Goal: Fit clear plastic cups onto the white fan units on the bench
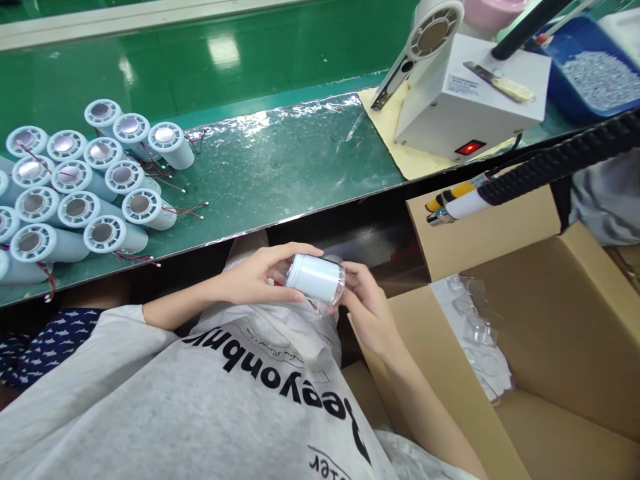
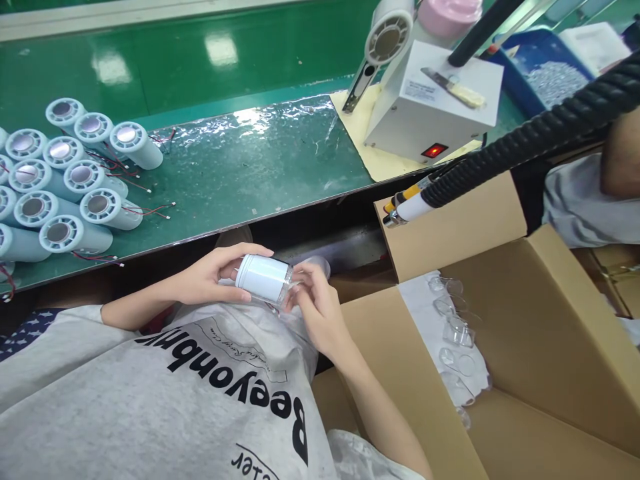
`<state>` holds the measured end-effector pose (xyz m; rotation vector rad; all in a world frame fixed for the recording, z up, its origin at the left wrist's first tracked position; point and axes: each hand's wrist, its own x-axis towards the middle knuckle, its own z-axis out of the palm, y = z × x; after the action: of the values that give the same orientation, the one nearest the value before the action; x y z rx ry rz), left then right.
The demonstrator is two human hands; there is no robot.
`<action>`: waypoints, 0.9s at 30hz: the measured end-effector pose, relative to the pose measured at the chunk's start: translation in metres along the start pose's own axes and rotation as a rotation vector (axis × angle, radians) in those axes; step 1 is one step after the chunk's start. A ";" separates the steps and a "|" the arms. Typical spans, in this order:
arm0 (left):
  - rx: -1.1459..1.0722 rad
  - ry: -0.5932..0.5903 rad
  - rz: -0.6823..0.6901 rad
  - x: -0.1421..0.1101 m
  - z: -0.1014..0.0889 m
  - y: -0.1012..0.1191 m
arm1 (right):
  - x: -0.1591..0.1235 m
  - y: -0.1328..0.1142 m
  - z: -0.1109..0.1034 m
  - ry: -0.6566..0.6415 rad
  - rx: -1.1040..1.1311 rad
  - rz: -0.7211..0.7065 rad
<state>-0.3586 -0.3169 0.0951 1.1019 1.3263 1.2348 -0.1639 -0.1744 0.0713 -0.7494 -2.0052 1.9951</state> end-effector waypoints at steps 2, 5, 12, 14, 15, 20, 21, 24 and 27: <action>-0.024 -0.002 -0.044 0.000 0.001 0.001 | -0.002 0.004 -0.003 0.056 -0.204 -0.368; -0.022 -0.033 -0.071 0.000 0.000 0.001 | -0.001 0.005 -0.008 -0.031 -0.411 -0.748; -0.022 -0.138 0.025 0.001 -0.007 0.003 | -0.003 0.000 -0.005 -0.119 -0.006 -0.333; -0.040 -0.131 0.003 0.000 -0.007 0.001 | -0.003 0.001 -0.003 -0.118 0.119 -0.258; -0.061 -0.128 -0.021 -0.001 -0.007 0.000 | -0.003 0.002 -0.002 -0.114 0.138 -0.243; -0.244 -0.144 -0.153 -0.005 -0.004 -0.012 | -0.007 0.001 -0.005 -0.054 -0.065 -0.249; -0.282 -0.149 -0.169 -0.005 -0.004 -0.015 | -0.008 0.001 -0.005 -0.043 -0.105 -0.257; -0.342 -0.160 -0.209 -0.006 -0.003 -0.022 | -0.009 0.000 -0.003 -0.046 -0.139 -0.275; -0.356 -0.164 -0.210 -0.007 -0.002 -0.028 | -0.009 0.002 0.000 -0.043 -0.138 -0.301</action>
<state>-0.3594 -0.3260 0.0679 0.7724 1.0205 1.1436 -0.1557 -0.1788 0.0707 -0.4018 -2.1497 1.7303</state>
